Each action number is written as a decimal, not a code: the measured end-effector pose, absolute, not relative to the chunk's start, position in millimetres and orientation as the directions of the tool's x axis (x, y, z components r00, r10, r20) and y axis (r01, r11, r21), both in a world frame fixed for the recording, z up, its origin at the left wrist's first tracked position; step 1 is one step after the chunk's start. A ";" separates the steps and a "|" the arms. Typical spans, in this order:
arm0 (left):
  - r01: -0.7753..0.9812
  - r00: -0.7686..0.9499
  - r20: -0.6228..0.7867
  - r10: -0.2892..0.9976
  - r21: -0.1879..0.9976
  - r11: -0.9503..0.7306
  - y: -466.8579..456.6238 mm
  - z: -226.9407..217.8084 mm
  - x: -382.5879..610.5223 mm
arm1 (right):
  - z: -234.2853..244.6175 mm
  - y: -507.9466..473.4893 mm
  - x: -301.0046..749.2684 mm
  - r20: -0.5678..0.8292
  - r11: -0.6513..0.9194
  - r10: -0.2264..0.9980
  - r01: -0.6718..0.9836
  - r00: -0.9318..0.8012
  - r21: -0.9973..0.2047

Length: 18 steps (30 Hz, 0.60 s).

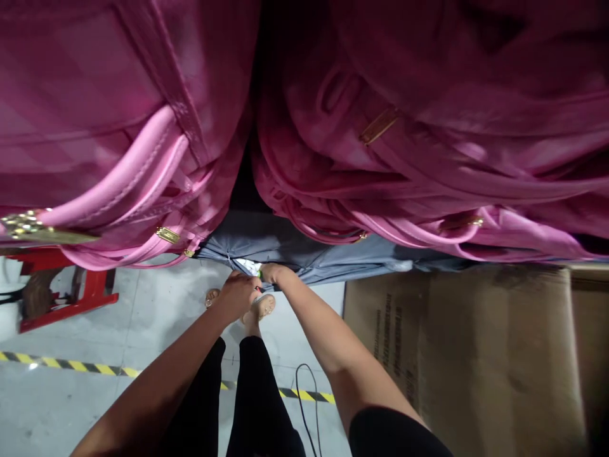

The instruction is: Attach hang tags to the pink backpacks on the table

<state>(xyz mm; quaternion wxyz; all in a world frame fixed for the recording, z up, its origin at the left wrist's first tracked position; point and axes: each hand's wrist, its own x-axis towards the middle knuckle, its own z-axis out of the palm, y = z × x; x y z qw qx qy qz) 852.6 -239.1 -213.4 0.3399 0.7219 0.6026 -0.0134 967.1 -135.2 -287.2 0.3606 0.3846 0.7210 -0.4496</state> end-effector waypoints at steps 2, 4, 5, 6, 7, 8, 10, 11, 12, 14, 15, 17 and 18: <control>0.860 0.311 -0.434 0.846 0.508 -0.055 -239.9 -211.1 849.0 | -291.4 -147.0 967.1 -0.871 0.266 0.213 0.884 -0.442 -0.384; 0.844 0.324 -0.435 0.840 0.534 -0.049 -238.5 -209.4 848.1 | -294.9 -152.3 968.8 -0.883 0.230 0.225 0.904 -0.411 -0.361; 0.839 0.320 -0.431 0.844 0.542 -0.042 -237.2 -208.7 849.0 | -296.8 -152.3 969.9 -0.890 0.213 0.235 0.914 -0.392 -0.346; 0.835 0.314 -0.424 0.849 0.549 -0.034 -235.8 -208.1 850.7 | -298.6 -151.2 971.0 -0.894 0.199 0.242 0.921 -0.378 -0.336; 0.831 0.305 -0.419 0.855 0.556 -0.023 -234.8 -207.6 852.7 | -300.0 -149.5 972.1 -0.895 0.187 0.246 0.924 -0.373 -0.334; 0.826 0.295 -0.415 0.861 0.564 -0.010 -234.5 -207.3 854.7 | -300.9 -147.9 973.1 -0.892 0.179 0.247 0.922 -0.379 -0.342; 0.796 0.281 -0.384 0.880 0.606 0.010 -238.3 -207.3 856.3 | -301.1 -146.3 975.1 -0.880 0.177 0.246 0.911 -0.407 -0.372; 0.771 0.272 -0.352 0.895 0.637 0.016 -243.1 -207.6 855.0 | -300.5 -146.4 976.2 -0.876 0.182 0.247 0.907 -0.415 -0.379; 0.742 0.256 -0.312 0.915 0.670 0.021 -250.1 -207.7 851.8 | -299.7 -146.8 977.2 -0.868 0.191 0.259 0.904 -0.423 -0.384; 0.689 0.178 -0.262 0.948 0.722 0.070 -270.9 -206.7 838.8 | -297.1 -147.8 978.7 -0.849 0.215 0.297 0.897 -0.436 -0.385; 0.661 0.120 -0.268 0.956 0.740 0.124 -284.1 -205.1 828.9 | -295.1 -148.2 979.1 -0.838 0.232 0.323 0.895 -0.439 -0.380; 0.603 -0.020 -0.333 0.943 0.748 0.277 -313.0 -199.9 801.7 | -289.8 -148.9 978.7 -0.805 0.288 0.404 0.896 -0.434 -0.338; 0.575 -0.101 -0.372 0.923 0.735 0.359 -327.2 -196.8 784.2 | -286.8 -149.0 978.2 -0.785 0.321 0.453 0.899 -0.422 -0.297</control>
